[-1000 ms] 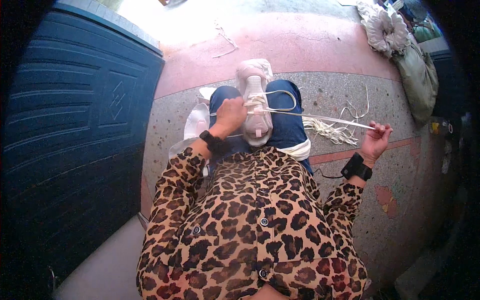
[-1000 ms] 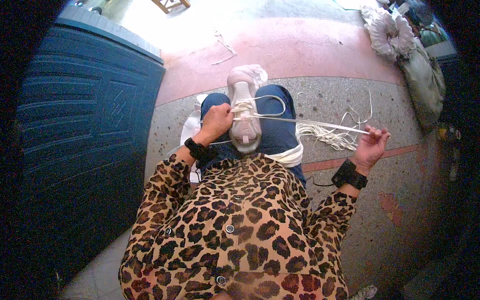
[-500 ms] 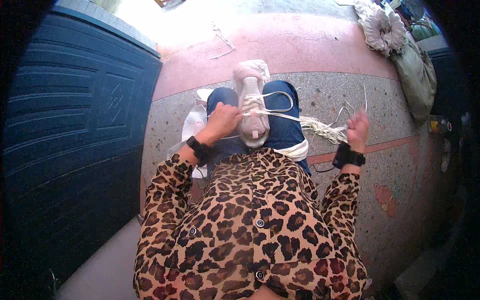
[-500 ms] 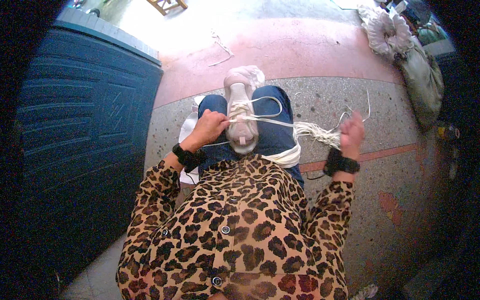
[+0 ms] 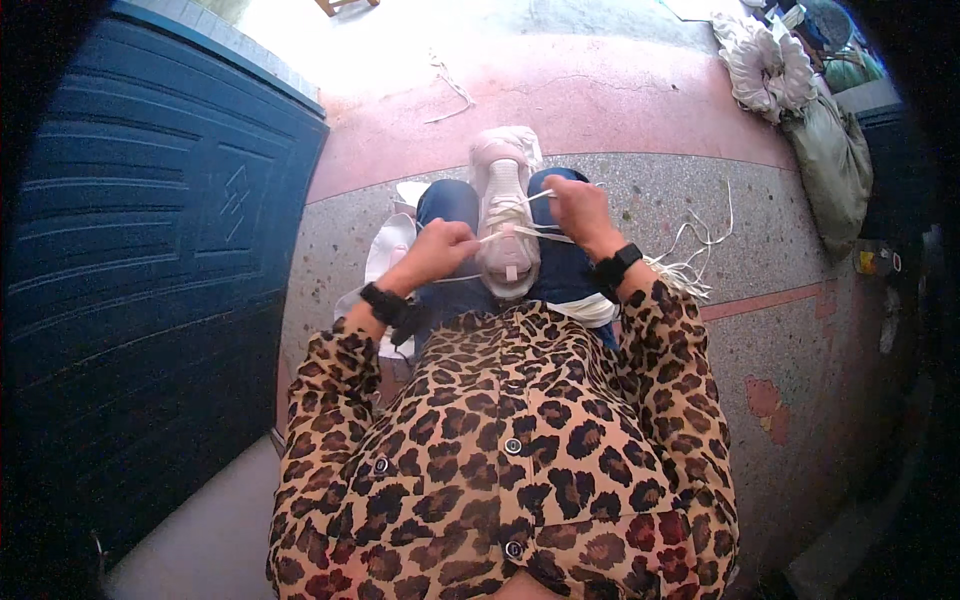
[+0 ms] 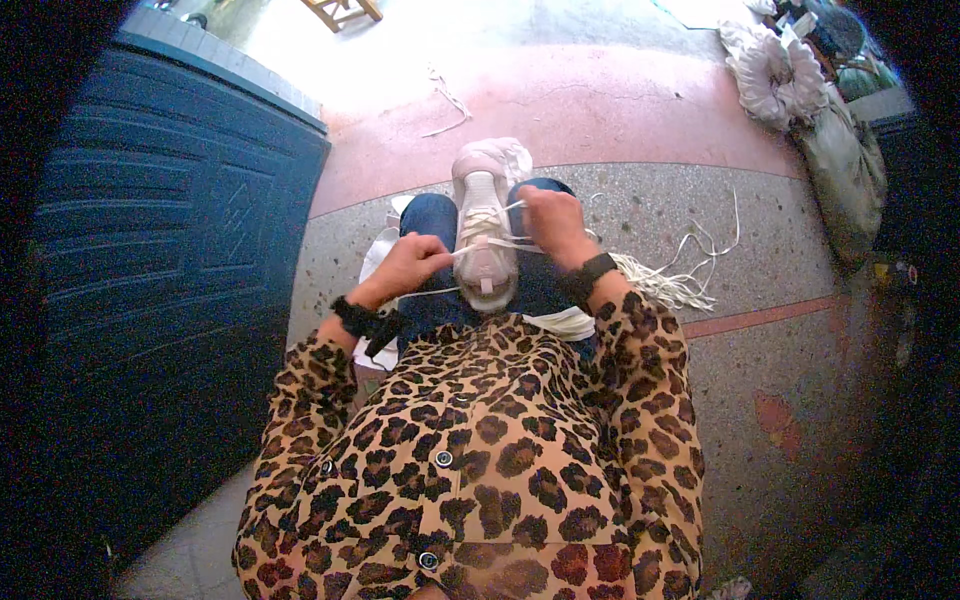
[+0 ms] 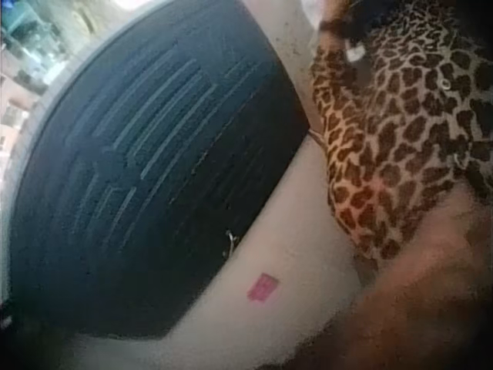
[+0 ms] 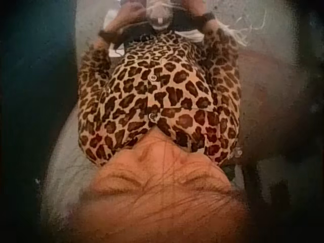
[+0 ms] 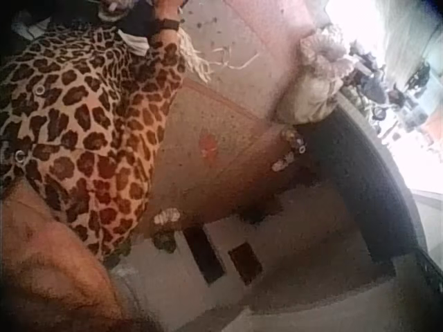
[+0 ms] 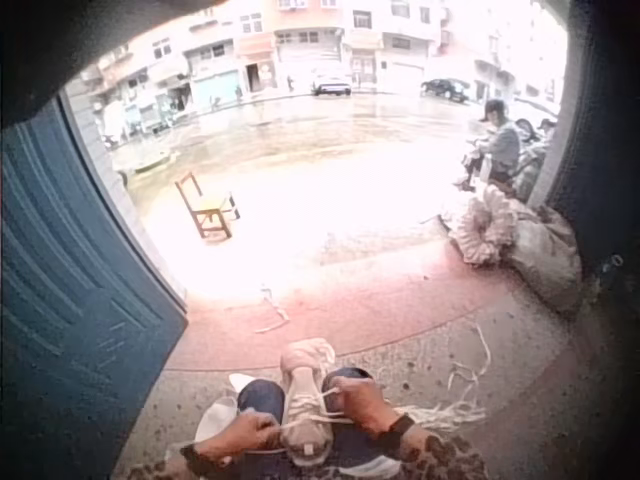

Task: The recorder is lacing a new white sneaker while sitting in a workshop area.

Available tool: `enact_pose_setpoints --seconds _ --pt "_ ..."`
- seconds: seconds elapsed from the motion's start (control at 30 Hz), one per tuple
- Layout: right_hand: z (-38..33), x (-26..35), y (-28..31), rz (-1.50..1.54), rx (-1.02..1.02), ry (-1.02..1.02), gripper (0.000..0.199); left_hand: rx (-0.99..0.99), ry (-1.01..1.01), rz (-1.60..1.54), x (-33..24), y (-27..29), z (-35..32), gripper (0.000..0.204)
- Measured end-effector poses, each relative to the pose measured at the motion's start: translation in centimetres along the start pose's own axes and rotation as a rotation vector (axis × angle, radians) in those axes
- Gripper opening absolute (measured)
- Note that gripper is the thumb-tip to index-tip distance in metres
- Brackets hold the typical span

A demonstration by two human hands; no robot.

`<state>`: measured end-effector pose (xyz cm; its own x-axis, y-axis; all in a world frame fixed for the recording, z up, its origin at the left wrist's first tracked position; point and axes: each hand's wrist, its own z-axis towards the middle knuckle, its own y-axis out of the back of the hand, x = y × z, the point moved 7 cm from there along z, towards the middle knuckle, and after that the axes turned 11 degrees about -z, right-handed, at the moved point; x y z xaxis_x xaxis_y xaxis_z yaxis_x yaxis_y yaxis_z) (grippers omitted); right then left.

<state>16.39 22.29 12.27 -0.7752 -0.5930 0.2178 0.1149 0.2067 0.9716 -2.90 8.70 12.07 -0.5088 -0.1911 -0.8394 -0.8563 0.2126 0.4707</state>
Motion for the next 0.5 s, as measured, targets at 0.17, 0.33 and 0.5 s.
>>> enact_pose_setpoints --seconds 0.17,0.33,0.5 --pt "-3.6 -2.3 0.0 0.251 -0.234 -0.278 0.019 0.208 0.288 -0.551 3.8 5.7 -5.3 0.018" --pt "-4.6 -0.8 -2.6 0.295 -0.132 -0.277 0.021 0.090 0.289 -0.683 8.5 11.7 -10.7 0.014" --pt "-4.8 0.9 -2.4 0.322 -0.118 -0.080 0.027 -0.034 0.303 -0.833 15.4 15.1 -14.3 0.012"
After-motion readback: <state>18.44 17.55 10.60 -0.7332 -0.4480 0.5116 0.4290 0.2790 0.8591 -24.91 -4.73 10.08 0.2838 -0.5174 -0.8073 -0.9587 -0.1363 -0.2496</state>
